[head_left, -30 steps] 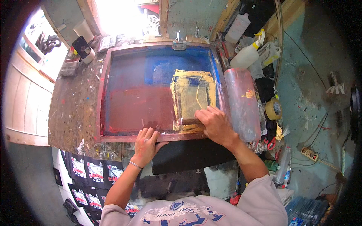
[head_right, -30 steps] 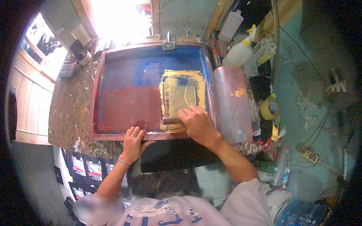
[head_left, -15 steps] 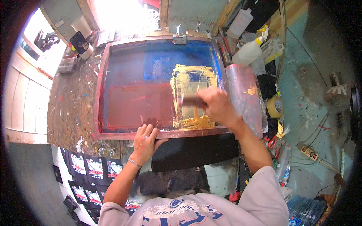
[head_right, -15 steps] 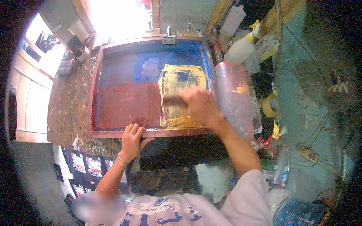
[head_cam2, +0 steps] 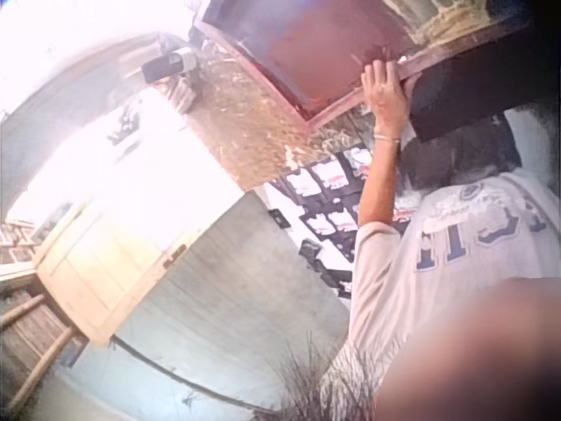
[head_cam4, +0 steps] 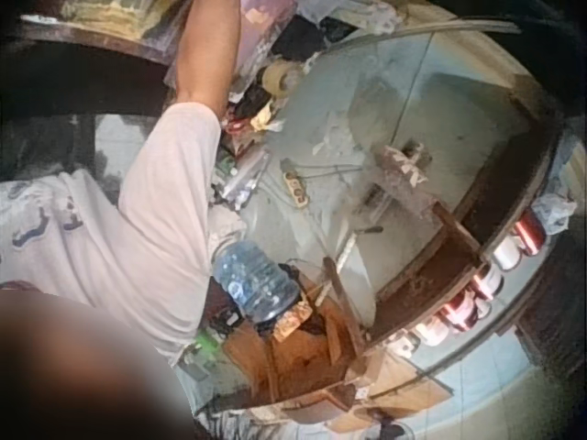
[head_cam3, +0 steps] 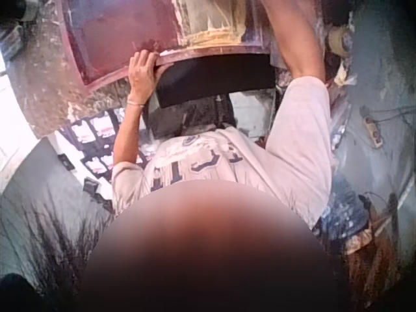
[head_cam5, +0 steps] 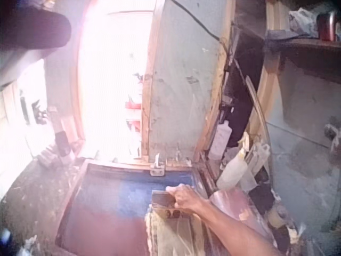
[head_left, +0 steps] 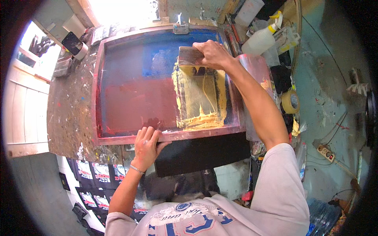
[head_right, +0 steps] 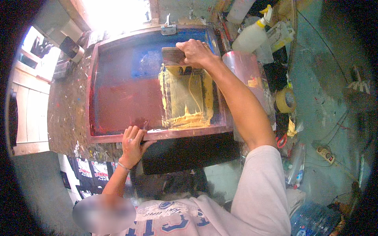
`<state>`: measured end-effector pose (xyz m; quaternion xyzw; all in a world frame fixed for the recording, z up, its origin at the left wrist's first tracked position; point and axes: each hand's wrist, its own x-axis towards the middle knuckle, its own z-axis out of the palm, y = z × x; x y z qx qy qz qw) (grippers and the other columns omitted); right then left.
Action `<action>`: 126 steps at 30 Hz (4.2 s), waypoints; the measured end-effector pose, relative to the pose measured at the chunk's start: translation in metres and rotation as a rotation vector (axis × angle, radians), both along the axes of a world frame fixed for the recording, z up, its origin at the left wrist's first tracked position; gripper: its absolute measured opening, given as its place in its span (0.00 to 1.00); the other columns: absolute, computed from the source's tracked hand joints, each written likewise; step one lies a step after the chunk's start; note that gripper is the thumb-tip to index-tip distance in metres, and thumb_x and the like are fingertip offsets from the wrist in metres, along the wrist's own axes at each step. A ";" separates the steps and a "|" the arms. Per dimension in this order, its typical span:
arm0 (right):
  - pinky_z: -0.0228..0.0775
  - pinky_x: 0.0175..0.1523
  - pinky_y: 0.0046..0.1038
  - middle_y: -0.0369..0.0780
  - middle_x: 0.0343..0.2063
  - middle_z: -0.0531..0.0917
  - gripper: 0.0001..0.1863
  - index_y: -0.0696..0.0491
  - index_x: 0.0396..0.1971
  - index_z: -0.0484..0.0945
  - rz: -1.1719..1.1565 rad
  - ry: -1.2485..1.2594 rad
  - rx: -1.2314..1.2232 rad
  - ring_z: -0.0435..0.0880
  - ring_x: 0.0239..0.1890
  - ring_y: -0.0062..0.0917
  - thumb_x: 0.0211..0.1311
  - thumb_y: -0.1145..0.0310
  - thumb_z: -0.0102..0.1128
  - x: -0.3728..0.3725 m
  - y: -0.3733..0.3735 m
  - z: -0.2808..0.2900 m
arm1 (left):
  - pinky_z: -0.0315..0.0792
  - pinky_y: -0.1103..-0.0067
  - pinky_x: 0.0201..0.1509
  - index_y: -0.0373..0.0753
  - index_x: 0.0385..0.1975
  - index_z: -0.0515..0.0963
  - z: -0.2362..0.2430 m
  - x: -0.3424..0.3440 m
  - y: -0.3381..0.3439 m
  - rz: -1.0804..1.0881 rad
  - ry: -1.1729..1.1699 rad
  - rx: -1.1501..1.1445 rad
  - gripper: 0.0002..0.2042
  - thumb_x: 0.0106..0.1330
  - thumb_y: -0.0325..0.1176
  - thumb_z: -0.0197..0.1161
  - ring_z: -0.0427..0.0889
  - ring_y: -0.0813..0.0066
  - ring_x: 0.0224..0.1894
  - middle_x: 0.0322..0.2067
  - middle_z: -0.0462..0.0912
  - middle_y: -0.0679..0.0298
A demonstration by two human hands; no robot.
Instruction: The person performs screen printing on black t-shirts using a squeegee to apply yellow ink through a screen frame. They repeatedly pull the squeegee across the screen, lift the frame to reveal printed shirts, and stack the finished items. The person also scrapes excess ink from the screen and wipes the squeegee with a cloth.
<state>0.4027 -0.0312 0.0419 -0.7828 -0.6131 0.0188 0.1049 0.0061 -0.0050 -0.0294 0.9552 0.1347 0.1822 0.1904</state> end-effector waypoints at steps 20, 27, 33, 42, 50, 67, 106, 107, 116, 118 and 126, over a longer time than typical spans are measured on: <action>0.76 0.50 0.49 0.50 0.38 0.85 0.16 0.58 0.42 0.74 0.078 0.108 -0.048 0.85 0.45 0.49 0.51 0.77 0.63 -0.149 -0.134 0.008 | 0.68 0.65 0.47 0.37 0.34 0.74 0.007 -0.001 -0.009 0.021 -0.016 0.050 0.19 0.57 0.43 0.74 0.73 0.56 0.41 0.34 0.73 0.58; 0.65 0.53 0.45 0.46 0.41 0.78 0.22 0.58 0.46 0.69 -0.041 -0.118 0.097 0.79 0.48 0.41 0.52 0.71 0.66 -0.186 -0.162 0.004 | 0.70 0.63 0.50 0.35 0.36 0.76 0.006 0.000 -0.011 0.024 0.023 0.023 0.20 0.58 0.45 0.73 0.74 0.53 0.43 0.36 0.74 0.56; 0.61 0.57 0.43 0.45 0.46 0.73 0.15 0.58 0.45 0.71 -0.038 -0.158 0.234 0.74 0.51 0.38 0.58 0.71 0.59 -0.195 -0.172 -0.015 | 0.70 0.63 0.50 0.36 0.36 0.75 0.004 -0.002 -0.010 0.027 -0.029 0.003 0.19 0.57 0.43 0.75 0.73 0.53 0.43 0.36 0.74 0.56; 0.71 0.56 0.44 0.46 0.40 0.83 0.11 0.55 0.42 0.76 -0.089 -0.115 0.176 0.83 0.48 0.42 0.59 0.74 0.58 -0.179 -0.154 -0.003 | 0.69 0.63 0.48 0.36 0.35 0.73 0.004 -0.003 -0.009 0.003 -0.069 0.033 0.19 0.59 0.43 0.74 0.72 0.53 0.41 0.34 0.72 0.56; 0.71 0.54 0.46 0.49 0.36 0.84 0.17 0.55 0.44 0.75 0.007 0.043 0.094 0.84 0.45 0.48 0.53 0.74 0.67 -0.150 -0.128 0.018 | 0.69 0.63 0.48 0.36 0.34 0.73 -0.001 -0.003 -0.006 -0.001 -0.060 0.050 0.19 0.58 0.44 0.73 0.72 0.53 0.41 0.34 0.71 0.56; 0.71 0.56 0.44 0.47 0.43 0.85 0.16 0.56 0.45 0.78 -0.068 0.028 0.119 0.83 0.49 0.45 0.56 0.72 0.67 -0.153 -0.141 0.002 | 0.69 0.65 0.48 0.37 0.34 0.73 0.002 -0.001 -0.006 0.002 -0.047 0.073 0.20 0.59 0.46 0.73 0.72 0.55 0.42 0.35 0.72 0.57; 0.80 0.49 0.46 0.50 0.38 0.86 0.19 0.52 0.44 0.77 -0.040 0.154 -0.256 0.86 0.44 0.48 0.54 0.66 0.72 -0.116 -0.090 0.013 | 0.68 0.64 0.46 0.36 0.37 0.76 0.004 -0.001 -0.007 0.025 -0.019 0.034 0.19 0.57 0.44 0.74 0.72 0.54 0.41 0.35 0.73 0.57; 0.79 0.49 0.46 0.50 0.37 0.86 0.17 0.53 0.43 0.76 -0.017 0.125 -0.187 0.86 0.44 0.49 0.55 0.67 0.71 -0.123 -0.100 0.010 | 0.68 0.64 0.46 0.36 0.37 0.76 0.004 -0.001 -0.007 0.026 -0.014 0.036 0.20 0.57 0.44 0.74 0.72 0.54 0.41 0.35 0.73 0.57; 0.73 0.46 0.42 0.43 0.31 0.79 0.06 0.53 0.38 0.75 -0.095 -0.169 0.228 0.81 0.39 0.41 0.62 0.72 0.55 -0.202 -0.168 -0.017 | 0.68 0.64 0.47 0.37 0.34 0.74 0.001 0.000 -0.008 0.012 -0.019 0.050 0.19 0.58 0.45 0.73 0.73 0.56 0.42 0.36 0.73 0.57; 0.73 0.48 0.39 0.40 0.31 0.78 0.06 0.52 0.38 0.77 -0.106 -0.268 0.219 0.81 0.39 0.37 0.64 0.70 0.54 -0.212 -0.173 -0.021 | 0.68 0.64 0.47 0.36 0.34 0.74 0.003 0.000 -0.008 0.012 -0.018 0.050 0.19 0.58 0.45 0.73 0.73 0.56 0.42 0.36 0.73 0.58; 0.68 0.54 0.42 0.45 0.36 0.76 0.15 0.58 0.42 0.72 -0.063 -0.166 0.284 0.76 0.43 0.39 0.58 0.67 0.59 -0.216 -0.181 -0.018 | 0.67 0.65 0.47 0.36 0.36 0.76 0.001 -0.003 -0.005 -0.016 -0.054 0.016 0.18 0.59 0.44 0.73 0.73 0.56 0.41 0.35 0.73 0.58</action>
